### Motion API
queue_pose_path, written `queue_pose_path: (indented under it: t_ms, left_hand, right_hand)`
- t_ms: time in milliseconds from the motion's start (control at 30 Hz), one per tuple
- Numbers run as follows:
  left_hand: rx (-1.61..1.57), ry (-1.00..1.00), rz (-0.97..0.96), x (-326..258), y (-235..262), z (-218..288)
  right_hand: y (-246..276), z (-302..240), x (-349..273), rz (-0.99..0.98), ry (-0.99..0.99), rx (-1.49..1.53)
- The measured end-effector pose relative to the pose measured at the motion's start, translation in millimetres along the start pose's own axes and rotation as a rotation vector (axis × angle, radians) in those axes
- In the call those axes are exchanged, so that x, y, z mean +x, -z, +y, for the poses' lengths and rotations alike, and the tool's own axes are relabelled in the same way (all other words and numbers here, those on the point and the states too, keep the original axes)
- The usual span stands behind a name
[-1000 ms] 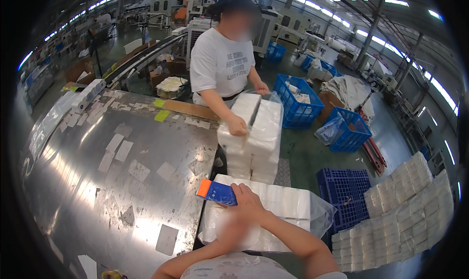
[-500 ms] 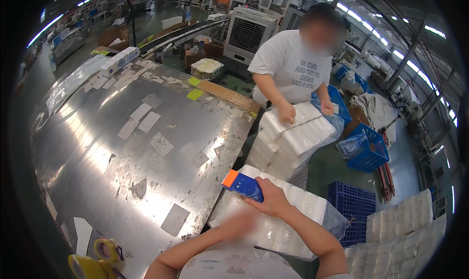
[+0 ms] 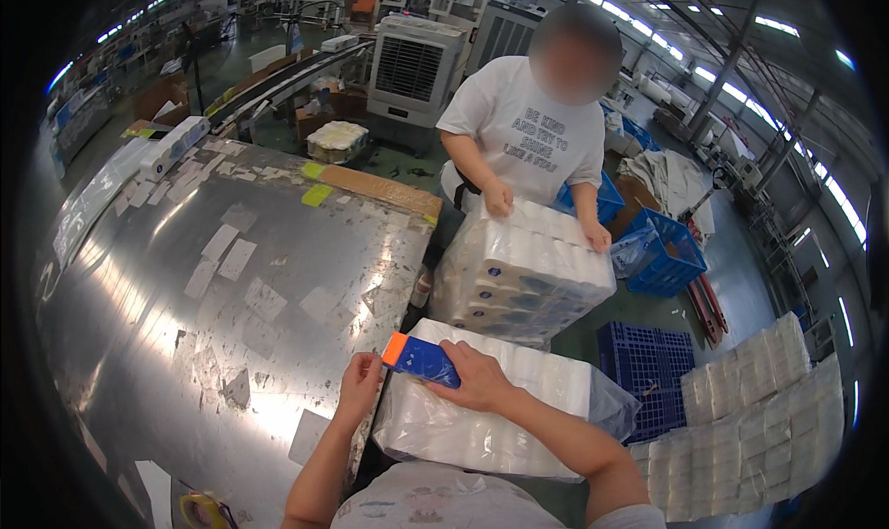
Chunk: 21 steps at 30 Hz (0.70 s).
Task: The person places paper rolls into a large plastic bag, flattens the bag by hand, and applies tape using a tape dispenser to seal it.
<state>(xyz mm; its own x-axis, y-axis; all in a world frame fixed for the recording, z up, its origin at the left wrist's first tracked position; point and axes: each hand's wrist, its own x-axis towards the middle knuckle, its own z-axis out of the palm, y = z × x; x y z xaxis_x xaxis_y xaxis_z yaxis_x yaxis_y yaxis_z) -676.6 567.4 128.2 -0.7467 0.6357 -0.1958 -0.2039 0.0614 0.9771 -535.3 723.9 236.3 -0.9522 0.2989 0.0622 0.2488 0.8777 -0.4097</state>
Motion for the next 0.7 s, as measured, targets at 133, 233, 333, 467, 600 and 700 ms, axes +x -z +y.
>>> queue_pose_path:
  t_ms: [133,233,333,467,600,700]
  left_hand:
    - [-0.253,0.233,-0.064,9.0,0.8,3.8]
    - [-0.354,0.319,-0.217,13.2,3.0,15.2]
    - [-0.367,0.352,-0.3,17.8,2.8,14.6]
    - [-0.586,0.38,-0.372,26.7,3.0,1.8]
    - [-0.622,0.43,-0.288,24.4,-4.0,9.8]
    - [-0.602,0.432,-0.275,24.4,-5.1,10.7]
  right_hand:
    - [-3.3,2.5,-3.1,0.023,0.057,0.007]
    - [-1.6,1.4,-3.6,0.008,0.08,0.01]
    - [-0.3,0.4,-3.5,-0.006,0.104,0.009]
    - [-0.7,1.9,-4.5,0.003,0.127,0.018]
    - [-1.1,1.6,-5.4,0.007,0.15,0.018]
    - [-0.5,1.2,-5.5,0.001,0.155,0.014]
